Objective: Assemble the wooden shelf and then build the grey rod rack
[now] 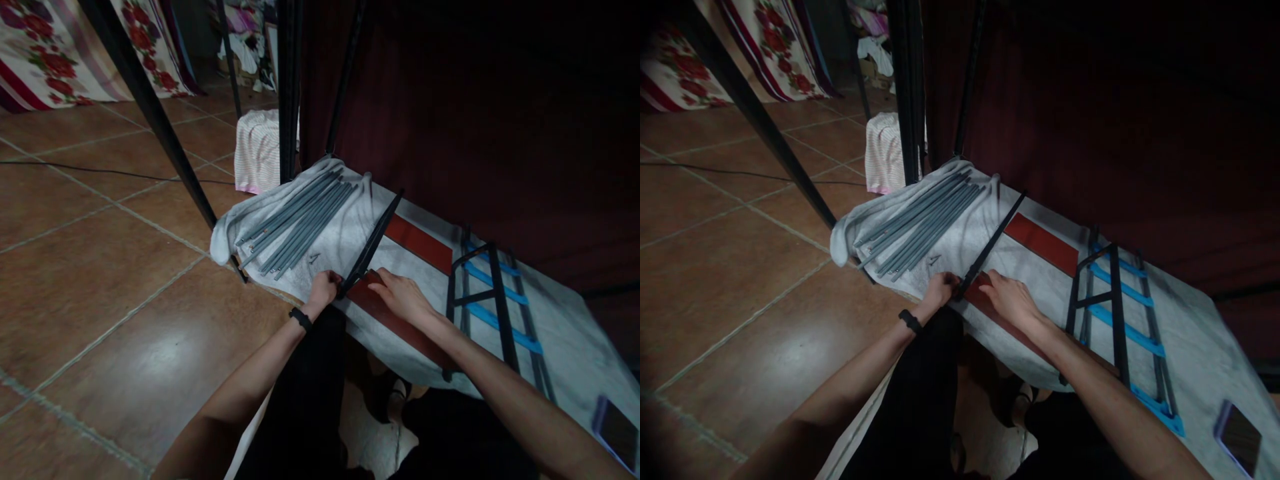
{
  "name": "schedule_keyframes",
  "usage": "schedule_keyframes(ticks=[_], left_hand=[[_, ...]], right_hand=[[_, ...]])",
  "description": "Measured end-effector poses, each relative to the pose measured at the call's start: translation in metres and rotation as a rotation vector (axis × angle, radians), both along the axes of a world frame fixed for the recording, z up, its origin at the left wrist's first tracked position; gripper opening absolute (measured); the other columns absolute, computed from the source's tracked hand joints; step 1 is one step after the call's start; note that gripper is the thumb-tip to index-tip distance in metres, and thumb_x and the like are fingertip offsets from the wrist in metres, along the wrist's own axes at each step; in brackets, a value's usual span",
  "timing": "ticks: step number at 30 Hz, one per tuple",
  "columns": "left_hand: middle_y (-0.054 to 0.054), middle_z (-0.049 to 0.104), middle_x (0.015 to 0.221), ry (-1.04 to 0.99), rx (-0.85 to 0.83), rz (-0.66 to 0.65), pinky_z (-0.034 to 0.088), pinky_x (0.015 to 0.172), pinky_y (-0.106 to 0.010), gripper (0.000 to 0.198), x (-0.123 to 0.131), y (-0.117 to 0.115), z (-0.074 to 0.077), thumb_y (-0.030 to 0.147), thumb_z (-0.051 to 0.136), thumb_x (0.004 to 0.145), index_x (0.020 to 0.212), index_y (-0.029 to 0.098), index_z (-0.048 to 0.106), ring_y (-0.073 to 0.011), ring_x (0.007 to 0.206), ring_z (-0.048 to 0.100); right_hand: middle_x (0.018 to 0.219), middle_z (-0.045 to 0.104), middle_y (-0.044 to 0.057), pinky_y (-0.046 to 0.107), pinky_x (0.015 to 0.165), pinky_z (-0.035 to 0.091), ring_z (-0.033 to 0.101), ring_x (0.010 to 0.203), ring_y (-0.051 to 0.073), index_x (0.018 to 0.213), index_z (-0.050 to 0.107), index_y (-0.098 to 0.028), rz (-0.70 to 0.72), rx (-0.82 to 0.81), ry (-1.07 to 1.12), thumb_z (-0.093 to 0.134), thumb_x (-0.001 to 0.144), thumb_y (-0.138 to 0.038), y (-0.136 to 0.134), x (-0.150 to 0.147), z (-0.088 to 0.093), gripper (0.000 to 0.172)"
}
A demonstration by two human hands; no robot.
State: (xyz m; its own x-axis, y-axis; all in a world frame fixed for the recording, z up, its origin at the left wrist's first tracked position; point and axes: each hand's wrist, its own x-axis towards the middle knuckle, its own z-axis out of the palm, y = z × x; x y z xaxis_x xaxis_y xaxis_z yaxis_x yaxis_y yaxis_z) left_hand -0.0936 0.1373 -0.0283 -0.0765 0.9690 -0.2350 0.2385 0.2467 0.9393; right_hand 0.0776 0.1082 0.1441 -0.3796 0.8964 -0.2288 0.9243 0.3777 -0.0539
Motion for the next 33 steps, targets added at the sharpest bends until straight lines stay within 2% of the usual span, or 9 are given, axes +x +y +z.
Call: schedule_keyframes(ticks=[4,9,14,19,21,24,27,29,33], left_hand=[[-0.008,0.069,0.071,0.199,0.084,-0.091,0.045,0.063,-0.027,0.017,-0.009,-0.007,0.010,0.013,0.054,0.081,0.084,0.011,0.070,-0.0171,0.065,0.062],[-0.014,0.071,0.087,0.450,0.196,-0.088,0.044,0.074,-0.030,0.024,-0.012,-0.014,0.018,0.013,0.046,0.087,0.089,0.011,0.070,-0.0218,0.082,0.065],[-0.012,0.072,0.089,0.378,0.136,-0.109,0.044,0.074,-0.027,0.022,-0.012,-0.011,0.021,0.014,0.049,0.087,0.092,0.011,0.070,-0.0194,0.083,0.064],[-0.010,0.070,0.080,0.302,0.088,-0.092,0.041,0.066,-0.026,0.021,-0.014,-0.007,0.021,0.016,0.050,0.086,0.088,0.010,0.070,-0.0166,0.072,0.060],[-0.009,0.068,0.076,0.287,0.078,-0.080,0.040,0.064,-0.026,0.021,-0.014,-0.006,0.021,0.016,0.050,0.086,0.086,0.010,0.070,-0.0157,0.068,0.059],[-0.007,0.067,0.071,0.272,0.062,-0.071,0.039,0.064,-0.026,0.020,-0.014,-0.006,0.021,0.016,0.050,0.086,0.085,0.010,0.069,-0.0150,0.066,0.057],[-0.008,0.066,0.072,0.335,0.078,-0.110,0.040,0.066,-0.026,0.020,-0.012,-0.008,0.021,0.015,0.048,0.087,0.087,0.010,0.067,-0.0157,0.069,0.058],[-0.010,0.067,0.077,0.429,0.110,-0.132,0.040,0.068,-0.027,0.021,-0.009,-0.010,0.019,0.015,0.045,0.088,0.092,0.011,0.065,-0.0174,0.073,0.060],[-0.013,0.067,0.083,0.557,0.155,-0.165,0.040,0.069,-0.030,0.024,-0.006,-0.013,0.016,0.019,0.040,0.092,0.099,0.012,0.062,-0.0208,0.079,0.062]], right_hand=[[0.092,0.072,0.006,0.028,0.064,0.035,0.069,0.084,0.023,0.105,0.053,-0.021,0.005,-0.010,0.000,0.039,0.099,-0.038,0.000,-0.002,-0.001,0.023],[0.093,0.072,0.007,0.027,0.065,0.035,0.068,0.085,0.023,0.105,0.052,-0.020,0.010,-0.004,-0.006,0.039,0.099,-0.038,0.000,0.001,-0.001,0.023],[0.092,0.071,0.007,0.027,0.066,0.036,0.068,0.087,0.023,0.104,0.053,-0.020,0.015,-0.002,-0.001,0.038,0.099,-0.039,0.000,0.001,-0.002,0.024],[0.096,0.071,0.006,0.029,0.068,0.039,0.068,0.089,0.024,0.105,0.055,-0.021,0.031,-0.007,0.025,0.039,0.098,-0.038,0.002,0.001,-0.006,0.024],[0.101,0.070,0.006,0.029,0.070,0.042,0.067,0.091,0.024,0.111,0.054,-0.022,0.020,0.003,0.074,0.040,0.098,-0.038,0.002,0.002,-0.007,0.025],[0.121,0.064,0.009,0.031,0.074,0.045,0.066,0.094,0.024,0.132,0.043,-0.021,-0.010,0.095,0.147,0.045,0.095,-0.036,0.000,0.000,-0.007,0.039],[0.131,0.058,0.011,0.034,0.078,0.047,0.065,0.100,0.026,0.146,0.029,-0.023,0.057,0.131,0.139,0.048,0.094,-0.036,-0.001,-0.010,-0.006,0.057],[0.125,0.061,0.010,0.034,0.080,0.046,0.065,0.100,0.026,0.146,0.031,-0.026,0.121,0.102,0.100,0.046,0.095,-0.035,0.000,-0.019,-0.005,0.054],[0.112,0.067,0.009,0.032,0.079,0.045,0.065,0.097,0.024,0.133,0.047,-0.026,0.151,0.100,0.039,0.039,0.097,-0.024,0.006,-0.030,-0.002,0.037]])
